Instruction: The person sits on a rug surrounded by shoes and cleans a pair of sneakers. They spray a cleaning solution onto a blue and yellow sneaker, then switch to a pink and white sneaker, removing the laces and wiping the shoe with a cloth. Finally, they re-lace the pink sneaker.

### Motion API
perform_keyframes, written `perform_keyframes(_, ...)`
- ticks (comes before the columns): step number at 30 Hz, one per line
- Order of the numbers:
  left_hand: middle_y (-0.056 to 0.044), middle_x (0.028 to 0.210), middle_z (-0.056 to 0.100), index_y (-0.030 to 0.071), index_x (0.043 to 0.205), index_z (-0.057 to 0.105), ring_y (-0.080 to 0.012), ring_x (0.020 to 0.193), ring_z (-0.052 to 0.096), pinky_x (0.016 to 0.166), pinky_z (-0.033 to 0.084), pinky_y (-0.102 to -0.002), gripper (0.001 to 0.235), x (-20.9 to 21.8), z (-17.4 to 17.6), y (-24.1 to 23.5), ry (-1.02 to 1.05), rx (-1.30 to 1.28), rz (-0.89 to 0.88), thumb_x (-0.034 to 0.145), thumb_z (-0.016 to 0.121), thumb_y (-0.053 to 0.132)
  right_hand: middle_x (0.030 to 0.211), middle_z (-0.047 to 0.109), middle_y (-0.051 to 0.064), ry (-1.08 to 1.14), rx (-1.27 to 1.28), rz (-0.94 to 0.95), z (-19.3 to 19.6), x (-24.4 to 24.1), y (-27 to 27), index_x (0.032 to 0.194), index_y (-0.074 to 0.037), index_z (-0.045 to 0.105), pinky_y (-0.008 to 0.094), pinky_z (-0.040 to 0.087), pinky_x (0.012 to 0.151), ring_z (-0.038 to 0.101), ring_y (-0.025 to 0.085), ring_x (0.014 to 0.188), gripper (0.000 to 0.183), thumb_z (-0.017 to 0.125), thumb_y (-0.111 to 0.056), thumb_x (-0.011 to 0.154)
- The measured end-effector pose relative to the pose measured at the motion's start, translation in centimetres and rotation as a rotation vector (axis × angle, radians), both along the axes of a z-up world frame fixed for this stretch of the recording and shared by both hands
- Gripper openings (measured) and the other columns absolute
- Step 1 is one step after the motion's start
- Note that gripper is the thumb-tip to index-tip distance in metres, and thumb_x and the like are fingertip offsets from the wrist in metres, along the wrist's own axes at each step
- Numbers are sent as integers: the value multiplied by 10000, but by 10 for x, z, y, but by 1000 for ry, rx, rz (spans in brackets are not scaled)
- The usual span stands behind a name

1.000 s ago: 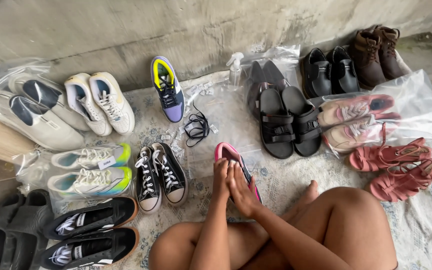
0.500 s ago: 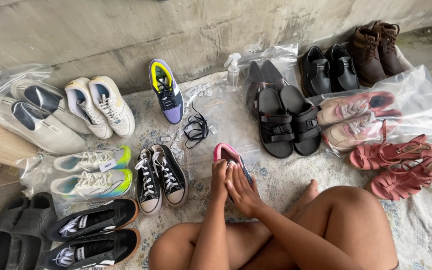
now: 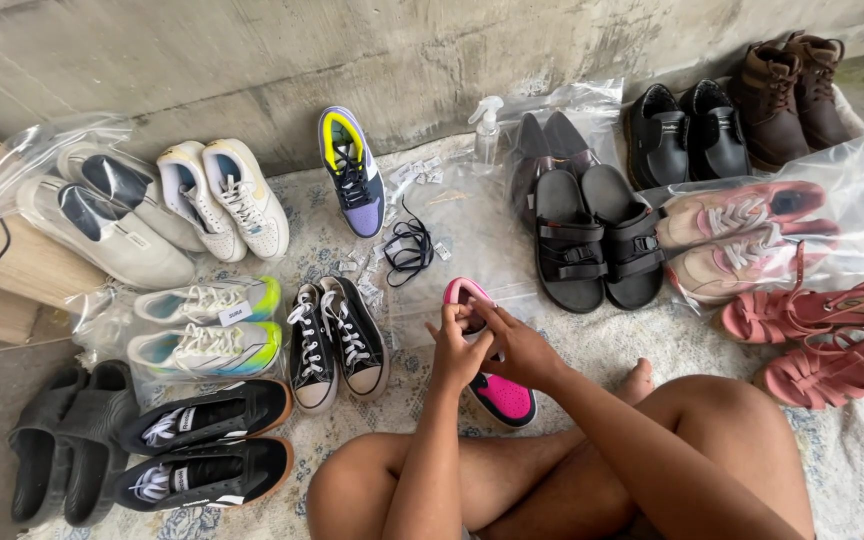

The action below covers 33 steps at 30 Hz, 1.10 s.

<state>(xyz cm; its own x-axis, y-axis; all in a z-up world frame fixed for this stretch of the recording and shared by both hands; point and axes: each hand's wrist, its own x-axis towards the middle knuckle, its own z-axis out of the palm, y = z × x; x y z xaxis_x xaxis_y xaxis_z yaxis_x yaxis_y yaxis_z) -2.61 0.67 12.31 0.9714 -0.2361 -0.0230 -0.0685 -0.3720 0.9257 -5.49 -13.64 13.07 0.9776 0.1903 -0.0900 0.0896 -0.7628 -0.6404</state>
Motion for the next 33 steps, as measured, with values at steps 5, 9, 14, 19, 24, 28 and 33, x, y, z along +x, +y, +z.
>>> perform_keyframes(5,-52,1141,769,169,1171,436,-282,1133,696,1114,288,-589,316,6,-25,6,100,-102,65,974,575,374,1217,641,162,7,1,-69,11,4,1,1345,-174,509,602,553,917,673,477,1083,713,845,-441,775)
perform_keyframes(9,-138,1095,756,156,1208,460,-337,1104,711,1211,79,-694,272,1,-26,7,-84,110,33,1137,297,362,805,719,173,-1,280,-401,-39,-6,-4,973,-127,614,499,532,678,727,440,816,377,841,-375,803)
perform_keyframes(14,-103,1201,705,139,1325,503,-302,1177,675,1148,134,-721,347,9,-88,7,-414,313,-29,1132,242,262,743,696,171,34,356,-513,-70,0,-17,918,-124,665,439,521,599,719,372,712,385,773,-492,881)
perform_keyframes(19,-247,1477,517,58,1508,421,-383,1423,459,1134,134,-726,428,-25,-16,-30,-574,180,-18,1101,393,189,912,715,269,86,308,-434,-63,4,-22,1056,-141,679,572,528,805,693,503,952,312,686,-420,917)
perform_keyframes(24,-379,1623,138,-51,1619,147,-521,1512,122,1217,79,-601,606,-88,-25,-55,-179,-2,-52,1129,227,297,881,726,231,251,398,-423,-47,-2,-20,1088,-197,656,551,515,895,690,488,991,426,541,-587,959)
perform_keyframes(28,-217,1702,-36,-39,1587,-88,-450,1557,-27,1249,89,-488,892,-120,-45,-64,318,159,72,1014,165,596,738,673,90,241,464,-416,-27,-4,-18,1015,-134,614,361,410,577,606,212,639,378,503,-495,999)
perform_keyframes(33,-343,1657,93,-12,1640,75,-508,1519,119,1247,81,-530,609,-63,-13,-69,-204,-73,-43,1129,234,278,1097,702,325,230,490,-327,-29,-11,-22,1182,-173,628,610,458,1017,602,576,1134,413,405,-468,1000)
